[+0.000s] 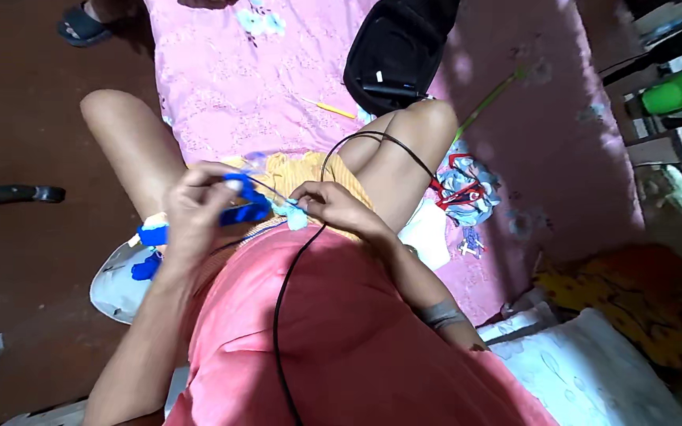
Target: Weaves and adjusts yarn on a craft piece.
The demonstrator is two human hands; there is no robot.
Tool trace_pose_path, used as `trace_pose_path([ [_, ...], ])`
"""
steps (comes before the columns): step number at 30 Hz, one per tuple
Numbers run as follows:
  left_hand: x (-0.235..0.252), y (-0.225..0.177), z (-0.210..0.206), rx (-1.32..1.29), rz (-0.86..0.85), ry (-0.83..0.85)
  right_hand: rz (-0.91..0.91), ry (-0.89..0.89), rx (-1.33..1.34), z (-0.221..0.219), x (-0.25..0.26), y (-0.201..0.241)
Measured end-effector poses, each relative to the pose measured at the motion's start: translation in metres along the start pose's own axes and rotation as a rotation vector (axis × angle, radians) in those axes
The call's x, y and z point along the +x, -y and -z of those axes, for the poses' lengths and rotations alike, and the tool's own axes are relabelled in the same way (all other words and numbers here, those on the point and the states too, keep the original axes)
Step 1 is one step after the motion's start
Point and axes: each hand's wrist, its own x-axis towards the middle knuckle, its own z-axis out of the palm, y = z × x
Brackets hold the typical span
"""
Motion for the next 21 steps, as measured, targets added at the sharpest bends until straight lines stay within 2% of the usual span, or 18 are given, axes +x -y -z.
trace_pose_path([
  [2,-0.002,-0.009,0.029,-0.171,0.067,-0.117,-0.002,-0.011,-0.166,0.012,0.025,0.001],
  [4,-0.005,-0.021,0.039,-0.225,0.119,-0.18,0.011,-0.104,-0.238,0.036,0.055,0.01],
  [7,-0.01,-0.037,0.026,-0.22,0.206,-0.244,-0.038,-0.224,-0.428,0.076,0.106,0.02],
  [10,-0.002,-0.037,0.009,-0.314,0.232,-0.295,-0.106,-0.255,-0.648,0.097,0.144,0.023],
  [13,0.002,-0.039,0.003,-0.361,0.261,-0.293,-0.086,-0.268,-0.726,0.098,0.149,0.016],
  [17,-0.002,-0.041,0.002,-0.407,0.242,-0.247,-0.214,-0.178,-0.764,0.103,0.162,0.006],
  [21,-0.005,-0.042,0.002,-0.462,0.249,-0.219,-0.309,-0.225,-0.805,0.111,0.157,-0.009],
])
